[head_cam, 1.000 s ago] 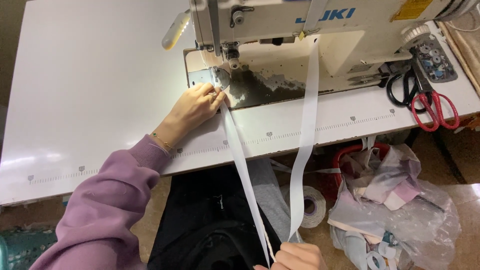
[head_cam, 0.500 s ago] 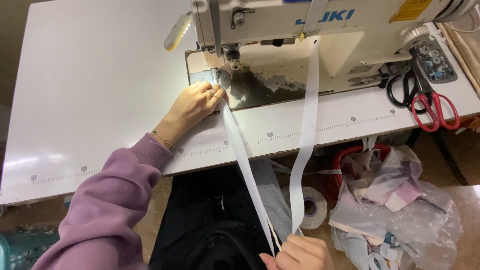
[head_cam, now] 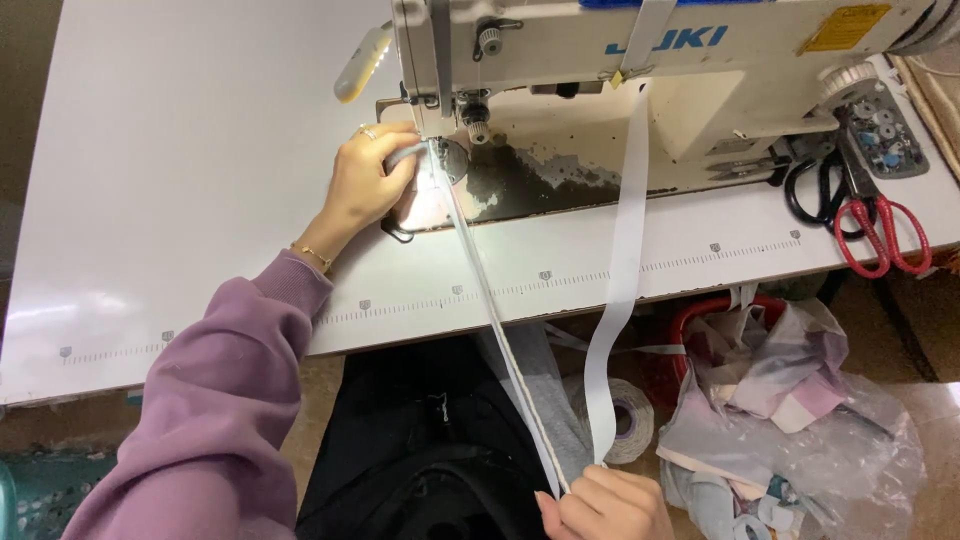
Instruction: A person uses an industrial sewing machine to join or process long white fabric strips, using scissors to trim them as needed.
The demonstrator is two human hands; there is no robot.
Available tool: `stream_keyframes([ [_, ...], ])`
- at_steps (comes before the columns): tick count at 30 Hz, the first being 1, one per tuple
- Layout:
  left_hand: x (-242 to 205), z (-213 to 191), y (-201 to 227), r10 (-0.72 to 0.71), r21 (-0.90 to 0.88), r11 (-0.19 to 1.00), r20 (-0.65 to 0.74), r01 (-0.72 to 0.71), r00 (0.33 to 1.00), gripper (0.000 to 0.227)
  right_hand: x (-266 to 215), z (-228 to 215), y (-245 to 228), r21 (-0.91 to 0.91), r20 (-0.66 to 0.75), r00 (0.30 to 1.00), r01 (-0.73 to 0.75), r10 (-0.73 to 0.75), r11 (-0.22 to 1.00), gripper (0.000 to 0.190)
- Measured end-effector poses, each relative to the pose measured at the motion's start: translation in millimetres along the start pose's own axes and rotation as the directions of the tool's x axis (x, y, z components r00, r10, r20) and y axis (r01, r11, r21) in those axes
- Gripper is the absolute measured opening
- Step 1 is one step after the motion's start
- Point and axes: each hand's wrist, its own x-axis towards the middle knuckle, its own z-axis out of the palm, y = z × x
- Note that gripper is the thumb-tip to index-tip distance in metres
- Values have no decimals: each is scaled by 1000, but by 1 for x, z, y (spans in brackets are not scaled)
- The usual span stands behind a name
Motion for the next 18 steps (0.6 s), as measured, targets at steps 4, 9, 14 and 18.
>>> stream_keyframes([
  [4,27,-16,23,180,8,983,140,-183,974,24,-2,5,5,16,44,999,-1,0,1000,49],
  [9,25,-2,-16,56,191,975,280,-113,958,19,-9,15,13,142,135,991,-12,-7,990,49],
  [14,20,-10,-5,9,205,976,294,-72,956,24,-33,39,28,284,238,970,-27,-44,958,57],
  [18,2,-16,0,-6,174,983,306,-50,952,29,-80,75,57,577,690,720,-484,-77,658,57],
])
